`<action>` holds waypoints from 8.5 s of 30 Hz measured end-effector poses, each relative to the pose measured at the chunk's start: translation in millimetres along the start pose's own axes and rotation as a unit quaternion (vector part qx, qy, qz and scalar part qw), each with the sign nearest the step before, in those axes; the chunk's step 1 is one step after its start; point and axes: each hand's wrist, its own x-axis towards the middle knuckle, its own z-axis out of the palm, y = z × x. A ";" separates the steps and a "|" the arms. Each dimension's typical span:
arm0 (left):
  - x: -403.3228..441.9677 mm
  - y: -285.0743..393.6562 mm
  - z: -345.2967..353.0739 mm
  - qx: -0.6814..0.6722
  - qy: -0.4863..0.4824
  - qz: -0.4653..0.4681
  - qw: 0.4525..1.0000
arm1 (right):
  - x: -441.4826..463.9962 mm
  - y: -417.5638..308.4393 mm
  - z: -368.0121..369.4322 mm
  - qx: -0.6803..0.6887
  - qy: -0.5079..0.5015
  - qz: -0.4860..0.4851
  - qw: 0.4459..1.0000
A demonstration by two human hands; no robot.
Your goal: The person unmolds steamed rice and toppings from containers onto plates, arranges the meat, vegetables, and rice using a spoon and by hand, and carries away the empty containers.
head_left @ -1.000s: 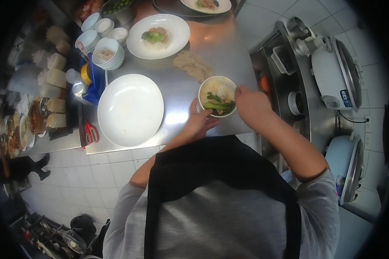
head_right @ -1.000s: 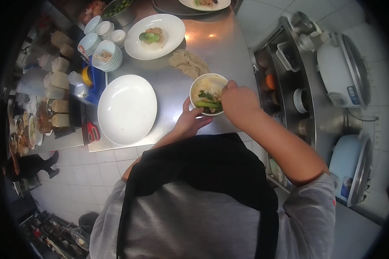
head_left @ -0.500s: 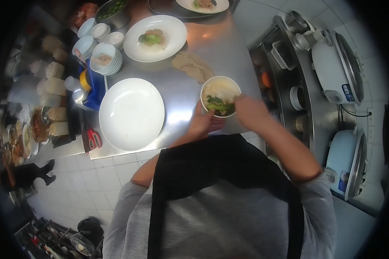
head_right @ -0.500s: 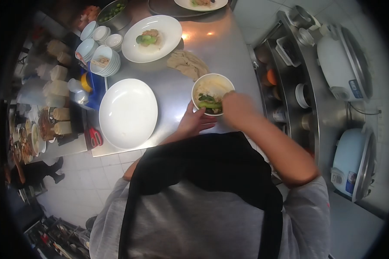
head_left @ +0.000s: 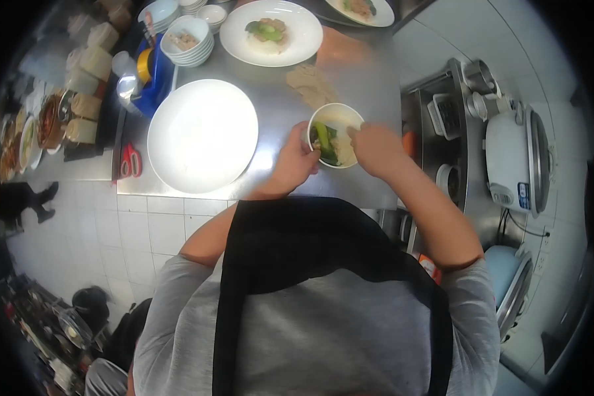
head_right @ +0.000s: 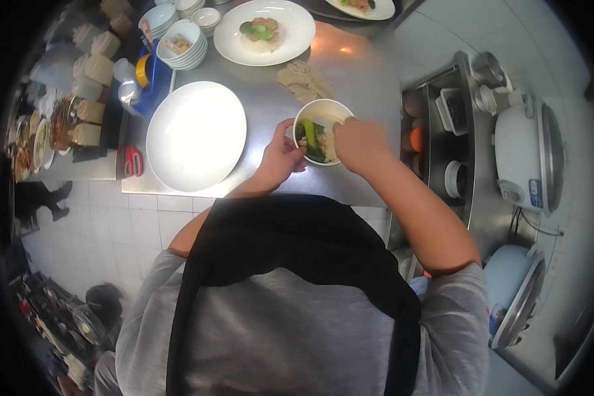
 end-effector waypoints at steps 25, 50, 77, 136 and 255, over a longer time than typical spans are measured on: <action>20.6 3.9 -11.6 0.173 0.026 0.077 0.981 | 11.8 12.3 -34.5 -0.091 -0.007 -0.090 0.992; 8.2 2.3 -17.2 0.052 0.061 -0.010 0.997 | -77.5 146.9 -119.5 0.180 0.131 -0.069 0.972; -0.2 46.1 151.8 0.380 0.428 0.199 0.795 | 28.2 554.7 183.8 0.004 0.202 0.353 0.913; 10.2 -39.1 -3.3 0.086 0.092 0.036 0.991 | 74.6 -7.9 71.2 0.096 0.211 -0.050 0.971; -141.1 172.5 -179.2 0.640 0.000 0.358 0.680 | 88.7 -238.7 1.7 0.945 -0.229 -0.226 -0.064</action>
